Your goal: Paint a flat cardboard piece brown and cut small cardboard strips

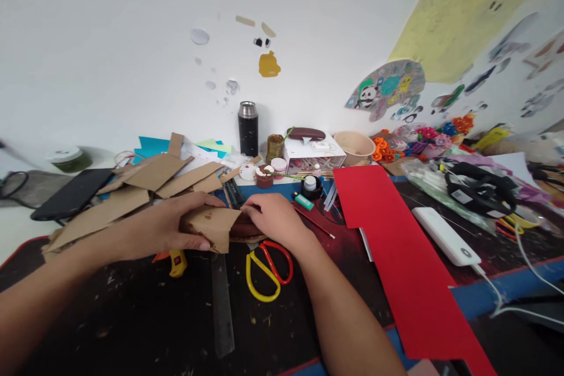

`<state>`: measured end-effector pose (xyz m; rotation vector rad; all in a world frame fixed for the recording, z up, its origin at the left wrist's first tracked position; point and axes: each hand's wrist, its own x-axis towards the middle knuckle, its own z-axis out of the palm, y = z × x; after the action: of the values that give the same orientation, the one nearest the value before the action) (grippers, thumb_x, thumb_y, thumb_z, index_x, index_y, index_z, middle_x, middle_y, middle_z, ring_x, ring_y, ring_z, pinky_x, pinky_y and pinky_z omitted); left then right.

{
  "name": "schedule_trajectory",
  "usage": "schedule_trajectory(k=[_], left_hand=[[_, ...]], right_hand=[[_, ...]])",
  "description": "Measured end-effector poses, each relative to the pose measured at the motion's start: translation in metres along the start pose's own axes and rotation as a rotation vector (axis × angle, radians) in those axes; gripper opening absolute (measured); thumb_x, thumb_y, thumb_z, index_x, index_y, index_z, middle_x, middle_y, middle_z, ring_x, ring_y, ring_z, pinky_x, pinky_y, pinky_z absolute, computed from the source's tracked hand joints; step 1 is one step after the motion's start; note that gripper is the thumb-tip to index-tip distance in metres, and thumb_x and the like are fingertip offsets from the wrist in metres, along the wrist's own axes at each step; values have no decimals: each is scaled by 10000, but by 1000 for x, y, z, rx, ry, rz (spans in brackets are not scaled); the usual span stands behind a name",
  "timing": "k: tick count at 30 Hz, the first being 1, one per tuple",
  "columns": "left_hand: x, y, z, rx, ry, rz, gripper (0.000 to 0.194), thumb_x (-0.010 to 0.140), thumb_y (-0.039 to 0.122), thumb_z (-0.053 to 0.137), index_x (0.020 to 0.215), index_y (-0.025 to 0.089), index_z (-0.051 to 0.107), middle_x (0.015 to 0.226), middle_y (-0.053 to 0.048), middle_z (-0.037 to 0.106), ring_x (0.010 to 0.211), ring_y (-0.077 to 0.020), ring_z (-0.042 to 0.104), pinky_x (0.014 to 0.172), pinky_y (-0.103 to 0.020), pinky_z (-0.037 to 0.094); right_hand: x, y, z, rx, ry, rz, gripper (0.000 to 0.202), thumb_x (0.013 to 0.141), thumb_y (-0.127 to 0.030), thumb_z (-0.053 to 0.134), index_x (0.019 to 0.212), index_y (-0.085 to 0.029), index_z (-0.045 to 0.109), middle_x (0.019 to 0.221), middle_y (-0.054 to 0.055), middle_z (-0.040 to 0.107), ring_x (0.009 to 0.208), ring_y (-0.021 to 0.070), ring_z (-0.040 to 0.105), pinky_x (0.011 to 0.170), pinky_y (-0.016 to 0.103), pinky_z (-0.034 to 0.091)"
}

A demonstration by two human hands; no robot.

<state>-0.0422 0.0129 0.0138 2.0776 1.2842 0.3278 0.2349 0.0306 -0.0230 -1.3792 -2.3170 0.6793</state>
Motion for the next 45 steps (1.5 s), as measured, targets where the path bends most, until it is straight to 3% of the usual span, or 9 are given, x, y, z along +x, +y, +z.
schedule_trajectory(k=[4, 10, 22, 29, 34, 40, 45], left_hand=[[-1, -1, -1, -31, -13, 8, 613, 791, 556, 898, 1354, 346, 778, 1302, -50, 833, 1085, -328, 787, 885, -384, 611], [4, -1, 3, 29, 76, 36, 612, 794, 582, 893, 1335, 319, 782, 1278, -59, 821, 1130, -340, 770, 969, -426, 606], [11, -15, 19, 111, 20, 123, 605, 872, 587, 846, 1411, 342, 725, 1433, -66, 786, 1311, -354, 731, 1099, -452, 574], [14, -24, 28, 169, 22, 154, 631, 874, 667, 834, 1425, 374, 736, 1465, -62, 785, 1342, -366, 728, 1132, -464, 567], [15, -28, 33, 148, 50, 149, 652, 835, 681, 870, 1401, 376, 763, 1471, -84, 780, 1371, -396, 712, 1159, -479, 546], [16, -29, 36, 169, 30, 153, 598, 829, 604, 882, 1361, 357, 764, 1435, -92, 777, 1315, -376, 733, 1111, -444, 559], [15, -25, 37, 167, 46, 81, 582, 814, 559, 860, 1354, 367, 765, 1354, -68, 833, 1239, -375, 771, 1021, -414, 568]], right_hand=[[-2, -1, 0, -60, -67, 1, 220, 1146, -279, 696, 1170, -210, 904, 1220, 114, 894, 1143, 285, 807, 966, 346, 523], [-2, -1, -1, -51, -68, 7, 273, 1168, -216, 616, 1231, -195, 880, 1287, 130, 879, 1184, 287, 799, 983, 341, 516], [1, 3, -1, 19, 28, 74, 215, 1154, -289, 675, 1166, -242, 884, 1208, 94, 886, 1123, 267, 793, 941, 328, 508], [-1, 1, -3, 119, -19, -9, 239, 1169, -299, 660, 1160, -212, 883, 1194, 88, 893, 1103, 250, 801, 904, 318, 498], [-3, 1, -1, 119, -80, -17, 246, 1164, -308, 667, 1186, -192, 883, 1252, 114, 887, 1166, 276, 799, 966, 343, 512], [-4, -1, 1, 156, -94, -20, 227, 1158, -299, 678, 1189, -197, 879, 1246, 107, 889, 1155, 264, 807, 967, 339, 520], [-5, -2, 0, 195, -99, -12, 214, 1144, -321, 705, 1181, -202, 879, 1240, 107, 890, 1141, 271, 813, 956, 348, 526]])
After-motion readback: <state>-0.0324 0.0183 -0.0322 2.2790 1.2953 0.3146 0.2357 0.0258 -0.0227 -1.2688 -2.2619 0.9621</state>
